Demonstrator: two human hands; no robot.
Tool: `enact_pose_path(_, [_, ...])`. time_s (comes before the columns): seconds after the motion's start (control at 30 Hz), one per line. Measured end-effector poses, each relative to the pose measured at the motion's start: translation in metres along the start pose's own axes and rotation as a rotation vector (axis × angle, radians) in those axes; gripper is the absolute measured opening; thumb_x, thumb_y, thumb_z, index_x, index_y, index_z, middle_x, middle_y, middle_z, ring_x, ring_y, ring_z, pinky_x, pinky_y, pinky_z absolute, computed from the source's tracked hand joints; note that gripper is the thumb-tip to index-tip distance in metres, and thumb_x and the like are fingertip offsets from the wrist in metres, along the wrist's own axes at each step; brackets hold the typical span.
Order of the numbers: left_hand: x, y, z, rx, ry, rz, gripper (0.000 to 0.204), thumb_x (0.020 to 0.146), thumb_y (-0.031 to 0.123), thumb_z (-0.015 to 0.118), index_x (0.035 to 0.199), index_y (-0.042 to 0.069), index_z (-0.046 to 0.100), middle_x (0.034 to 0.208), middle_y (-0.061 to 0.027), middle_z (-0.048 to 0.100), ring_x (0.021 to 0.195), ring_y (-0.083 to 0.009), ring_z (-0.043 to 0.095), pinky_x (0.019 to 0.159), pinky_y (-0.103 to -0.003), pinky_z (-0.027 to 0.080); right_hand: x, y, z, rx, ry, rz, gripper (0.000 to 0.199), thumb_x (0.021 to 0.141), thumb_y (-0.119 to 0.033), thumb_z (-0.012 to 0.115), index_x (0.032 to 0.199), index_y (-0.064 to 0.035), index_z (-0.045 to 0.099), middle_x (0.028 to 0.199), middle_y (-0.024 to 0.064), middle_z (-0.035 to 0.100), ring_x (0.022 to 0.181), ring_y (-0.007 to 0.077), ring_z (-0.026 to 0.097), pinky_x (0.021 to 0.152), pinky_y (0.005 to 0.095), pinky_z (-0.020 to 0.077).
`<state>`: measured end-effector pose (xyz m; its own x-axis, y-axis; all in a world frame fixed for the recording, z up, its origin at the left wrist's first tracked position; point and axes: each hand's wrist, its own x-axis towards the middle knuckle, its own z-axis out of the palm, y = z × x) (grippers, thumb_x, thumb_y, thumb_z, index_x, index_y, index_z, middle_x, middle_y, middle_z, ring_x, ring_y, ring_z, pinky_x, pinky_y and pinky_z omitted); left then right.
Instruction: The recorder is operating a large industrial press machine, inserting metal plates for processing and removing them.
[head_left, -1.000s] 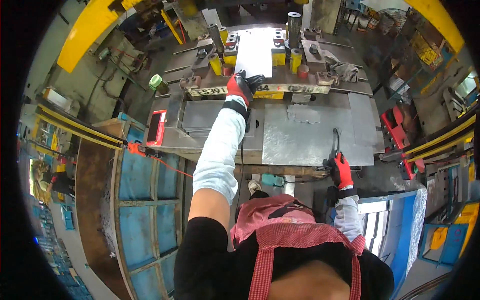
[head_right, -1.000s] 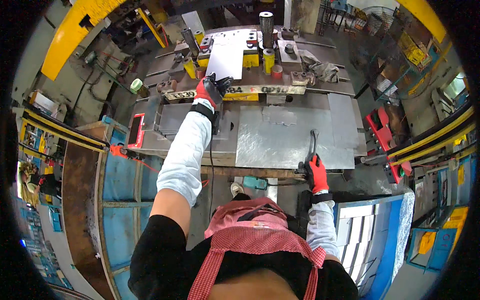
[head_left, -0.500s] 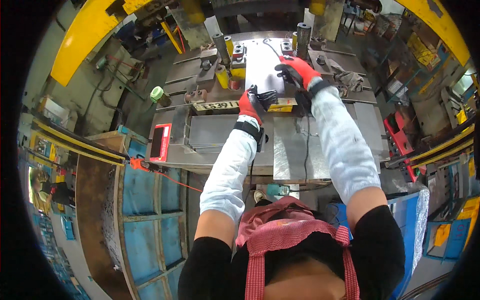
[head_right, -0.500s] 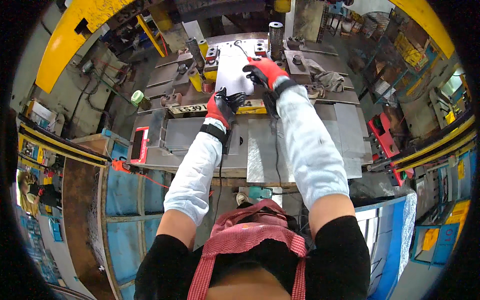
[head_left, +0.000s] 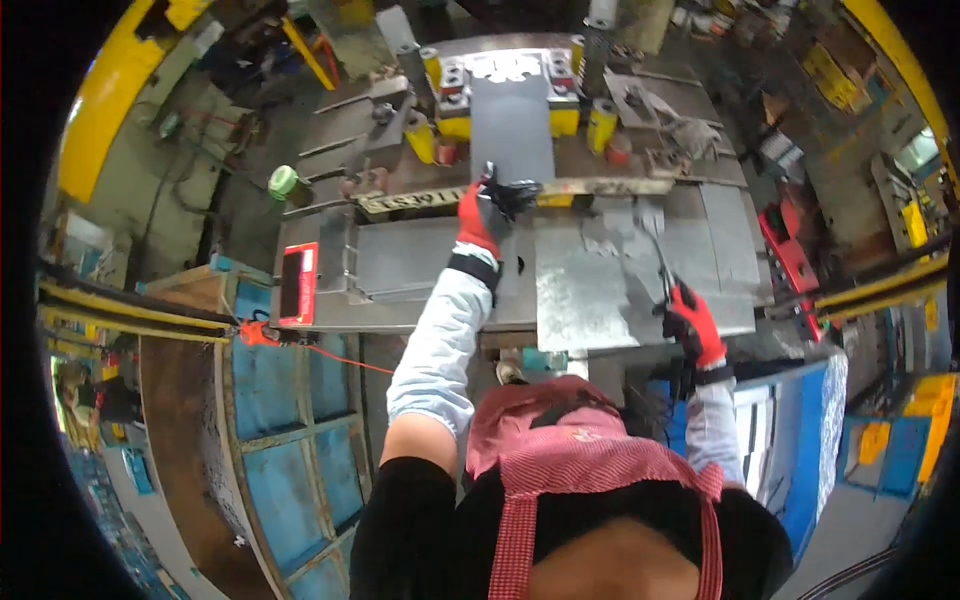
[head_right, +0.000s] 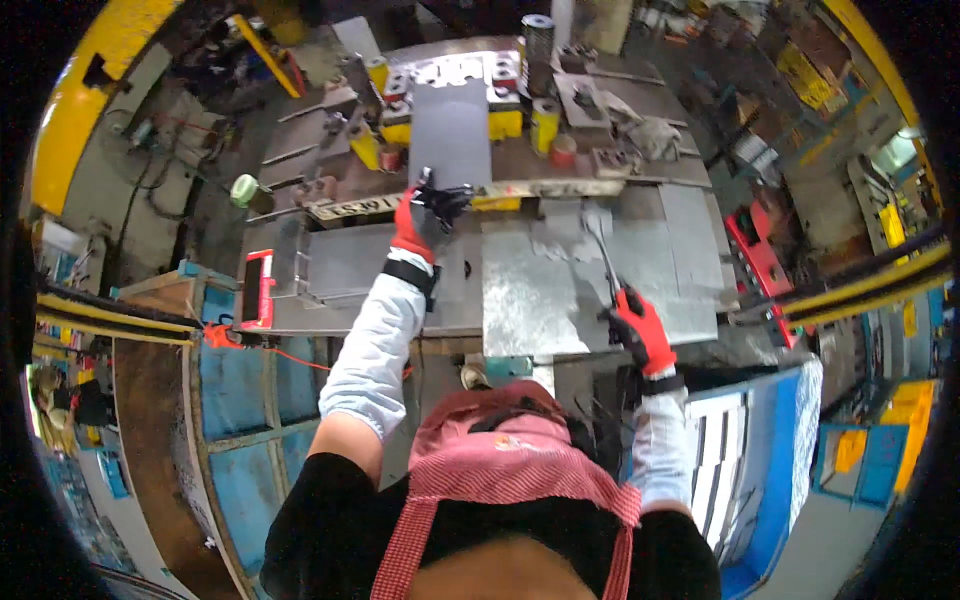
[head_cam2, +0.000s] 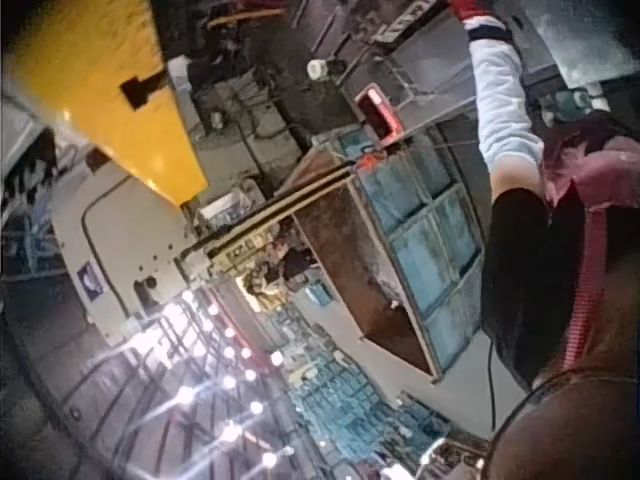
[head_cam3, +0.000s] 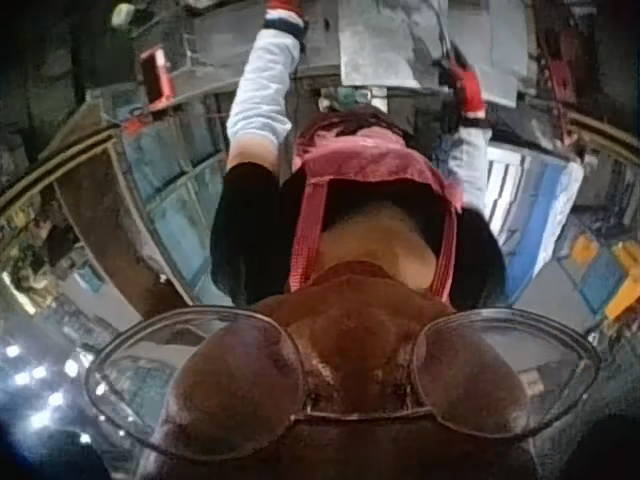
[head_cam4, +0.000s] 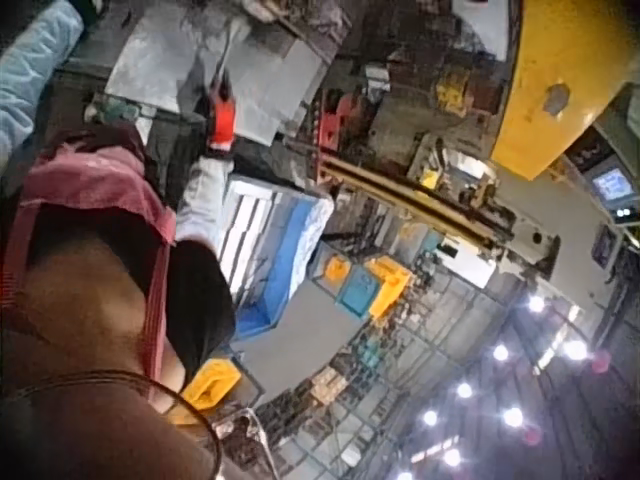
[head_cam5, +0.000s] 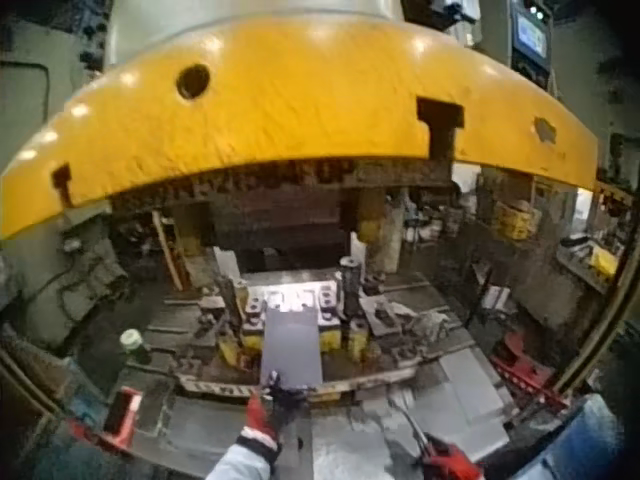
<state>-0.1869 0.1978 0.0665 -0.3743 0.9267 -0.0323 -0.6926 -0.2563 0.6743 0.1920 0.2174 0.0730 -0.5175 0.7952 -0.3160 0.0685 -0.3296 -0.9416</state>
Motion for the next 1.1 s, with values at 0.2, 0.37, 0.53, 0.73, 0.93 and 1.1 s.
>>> enact_pose_path(0.2, [0.046,0.023,0.023,-0.143,0.020,-0.017,0.046,0.087,0.035,0.040,0.105,-0.006,0.049,0.098,-0.0227,0.058,0.082,-0.0327,0.060,0.076,-0.044,0.048,0.005,0.020,0.022,-0.015,0.089,0.140,0.013,0.075,-0.015,0.060,0.085,-0.0099,0.053,0.061,-0.0011,0.052,0.041,0.0062,0.041,0.037,0.0214,0.0325])
enact_pose_path(0.37, [0.074,0.030,0.029,-0.183,0.131,-0.010,0.042,0.091,0.030,0.033,0.114,-0.004,0.043,0.100,-0.0240,0.056,0.084,-0.0338,0.060,0.072,-0.041,0.052,-0.003,0.020,0.018,-0.044,0.126,0.194,0.013,0.075,-0.015,0.059,0.085,-0.0088,0.053,0.060,-0.0006,0.051,0.041,0.0072,0.042,0.037,0.0223,0.0335])
enact_pose_path(0.53, [0.055,0.046,0.018,-0.230,-0.045,-0.137,0.046,0.088,0.038,0.040,0.119,0.005,0.042,0.103,-0.0189,0.056,0.084,-0.0329,0.059,0.073,-0.042,0.052,0.002,0.047,-0.010,-0.013,0.134,0.128,0.014,0.079,-0.017,0.056,0.088,-0.0082,0.051,0.068,0.0035,0.054,0.046,0.0096,0.047,0.041,0.0231,0.0385])
enact_pose_path(0.73, [-0.086,0.029,0.036,0.416,0.410,-0.003,0.040,0.085,0.032,0.051,0.115,0.006,0.051,0.092,-0.0054,0.061,0.075,-0.0185,0.058,0.066,-0.029,0.048,0.017,0.096,-0.054,0.261,0.090,0.069,0.020,0.083,-0.018,0.051,0.101,-0.0092,0.045,0.082,0.0125,0.059,0.058,0.0208,0.057,0.051,0.0318,0.0474])
enact_pose_path(0.93, [-0.219,-0.055,-0.045,1.842,0.576,0.238,0.043,0.082,0.030,0.050,0.122,0.015,0.046,0.119,-0.0129,0.049,0.109,-0.0296,0.046,0.086,-0.038,0.039,0.014,0.098,-0.057,0.475,0.009,0.097,0.033,0.089,-0.043,0.040,0.098,-0.0127,0.048,0.086,0.0143,0.060,0.064,0.0255,0.057,0.059,0.0379,0.0469])
enact_pose_path(1.1, [-0.221,-0.072,-0.074,2.273,0.451,-0.103,0.051,0.078,0.034,0.052,0.126,0.021,0.040,0.139,-0.0091,0.025,0.128,-0.0348,0.019,0.098,-0.047,0.027,0.012,0.096,-0.059,0.448,-0.053,0.120,0.031,0.088,-0.042,0.042,0.097,-0.0130,0.048,0.085,0.0127,0.060,0.059,0.0236,0.054,0.054,0.0356,0.0445])
